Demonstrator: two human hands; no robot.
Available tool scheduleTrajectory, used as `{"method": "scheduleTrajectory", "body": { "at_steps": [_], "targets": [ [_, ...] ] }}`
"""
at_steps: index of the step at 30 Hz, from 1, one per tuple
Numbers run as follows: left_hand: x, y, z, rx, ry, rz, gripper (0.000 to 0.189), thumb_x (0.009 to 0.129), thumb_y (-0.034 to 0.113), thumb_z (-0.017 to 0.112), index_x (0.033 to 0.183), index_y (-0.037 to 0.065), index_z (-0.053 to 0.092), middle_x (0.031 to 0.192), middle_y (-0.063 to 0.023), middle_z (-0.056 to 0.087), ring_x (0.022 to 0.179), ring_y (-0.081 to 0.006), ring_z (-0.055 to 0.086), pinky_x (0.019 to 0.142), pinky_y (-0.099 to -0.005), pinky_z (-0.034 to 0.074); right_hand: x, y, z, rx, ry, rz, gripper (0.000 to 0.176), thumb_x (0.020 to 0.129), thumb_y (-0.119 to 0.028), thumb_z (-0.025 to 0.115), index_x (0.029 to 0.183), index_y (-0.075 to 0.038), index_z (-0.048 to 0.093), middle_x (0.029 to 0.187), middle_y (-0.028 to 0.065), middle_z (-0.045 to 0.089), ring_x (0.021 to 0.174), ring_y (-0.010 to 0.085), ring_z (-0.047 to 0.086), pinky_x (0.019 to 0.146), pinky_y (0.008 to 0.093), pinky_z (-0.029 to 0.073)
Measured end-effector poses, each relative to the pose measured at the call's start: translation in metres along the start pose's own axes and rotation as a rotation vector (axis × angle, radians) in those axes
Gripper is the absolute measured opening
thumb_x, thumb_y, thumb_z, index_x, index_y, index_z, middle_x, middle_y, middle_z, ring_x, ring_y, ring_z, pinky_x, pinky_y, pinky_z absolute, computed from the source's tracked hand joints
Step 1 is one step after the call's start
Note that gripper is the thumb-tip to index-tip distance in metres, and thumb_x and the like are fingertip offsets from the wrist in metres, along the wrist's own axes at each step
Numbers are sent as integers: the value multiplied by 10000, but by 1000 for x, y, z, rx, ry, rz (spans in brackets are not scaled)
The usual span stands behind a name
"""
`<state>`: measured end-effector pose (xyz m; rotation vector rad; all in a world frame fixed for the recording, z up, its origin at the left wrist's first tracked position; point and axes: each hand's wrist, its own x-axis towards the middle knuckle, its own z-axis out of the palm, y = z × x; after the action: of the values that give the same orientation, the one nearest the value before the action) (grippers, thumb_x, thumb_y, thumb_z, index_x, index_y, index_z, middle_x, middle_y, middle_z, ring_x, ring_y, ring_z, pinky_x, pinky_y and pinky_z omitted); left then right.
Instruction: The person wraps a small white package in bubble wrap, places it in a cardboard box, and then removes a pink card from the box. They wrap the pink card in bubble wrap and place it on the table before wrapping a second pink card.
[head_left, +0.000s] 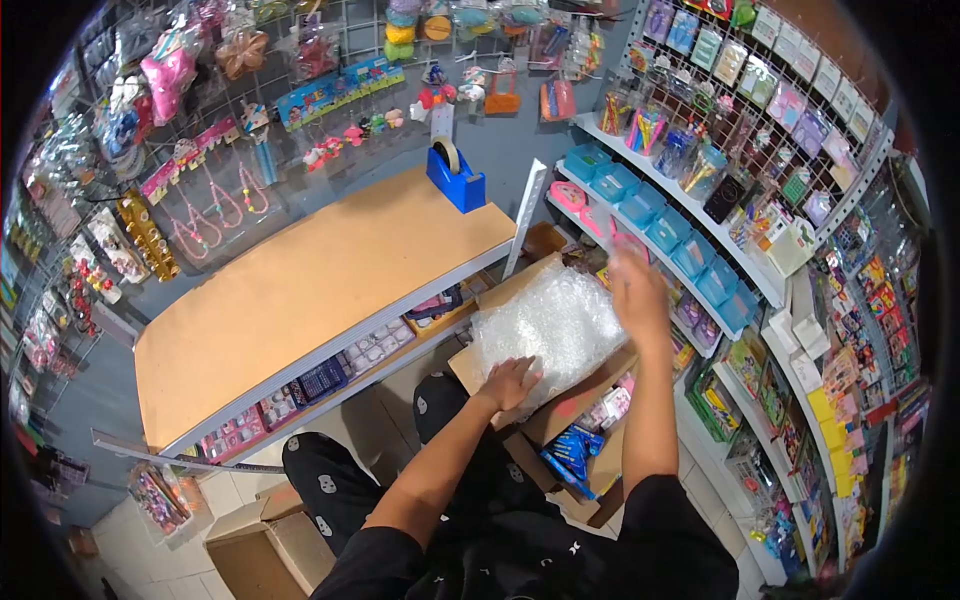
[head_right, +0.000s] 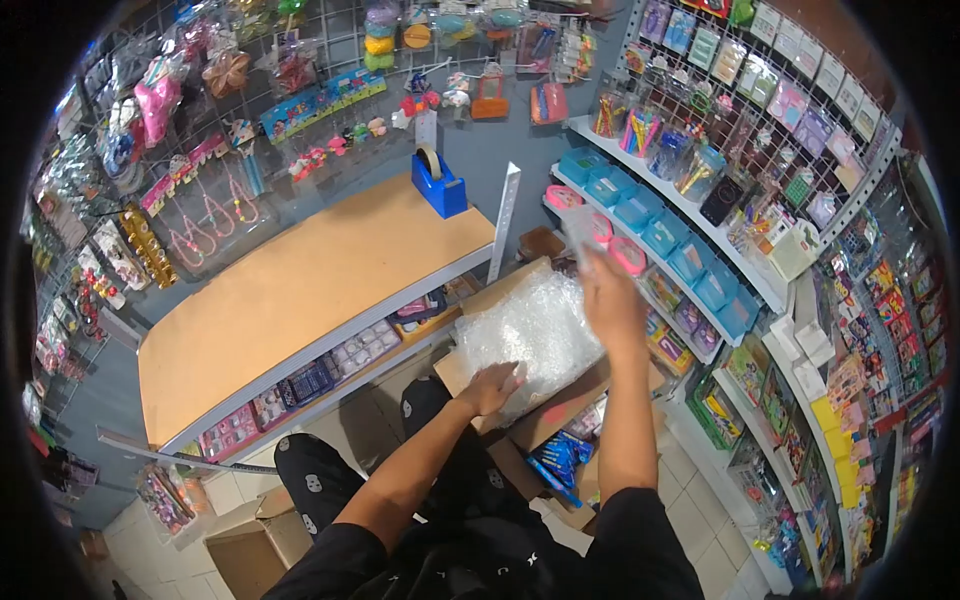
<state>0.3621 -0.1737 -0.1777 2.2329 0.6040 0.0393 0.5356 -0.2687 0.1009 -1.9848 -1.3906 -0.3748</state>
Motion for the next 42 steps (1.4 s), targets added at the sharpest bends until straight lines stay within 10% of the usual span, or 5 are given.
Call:
{"method": "scheduleTrajectory", "body": {
  "at_steps": [8,12,18,24,42],
  "targets": [
    [-102,-2,-129,-1816,68,91,835,1014,699,514,1564,78,425,1467,-157,574,1212,-282,638,1008,-519,554,-106,-98,95,139,-474,-291,461,890,-130,716,1351,-120,705,1468,184,575,1304,423,563,1104,495,471],
    [-174,-46,-137,-1188,317,-22,538,985,87,696,1498,58,535,1379,-122,666,1220,-208,626,1002,-375,552,-136,-136,129,408,-573,-419,545,830,-400,852,1295,-137,738,1499,199,531,1323,426,558,1098,504,472],
    [-272,-72,-141,-1226,406,11,374,1055,21,583,1428,4,594,1301,-136,717,1098,-227,711,977,-388,575,-142,-122,205,444,113,-148,706,798,-232,908,1392,-49,574,1444,225,485,1183,381,604,1031,497,497],
    [-323,-78,-151,-1116,599,64,337,1035,23,631,1369,-26,629,1261,-124,736,1110,-216,711,994,-372,553,-144,-154,219,1617,-675,618,1140,873,-40,842,1667,-270,57,1570,295,345,1257,332,610,994,416,564],
    [-333,-84,-310,-384,1225,-141,731,894,-31,752,1530,59,402,1200,-149,678,898,-203,732,793,-323,601,55,-264,308,1166,-398,-305,634,883,-82,761,1466,47,549,1489,188,578,1380,277,550,1159,381,419]
  ]
}}
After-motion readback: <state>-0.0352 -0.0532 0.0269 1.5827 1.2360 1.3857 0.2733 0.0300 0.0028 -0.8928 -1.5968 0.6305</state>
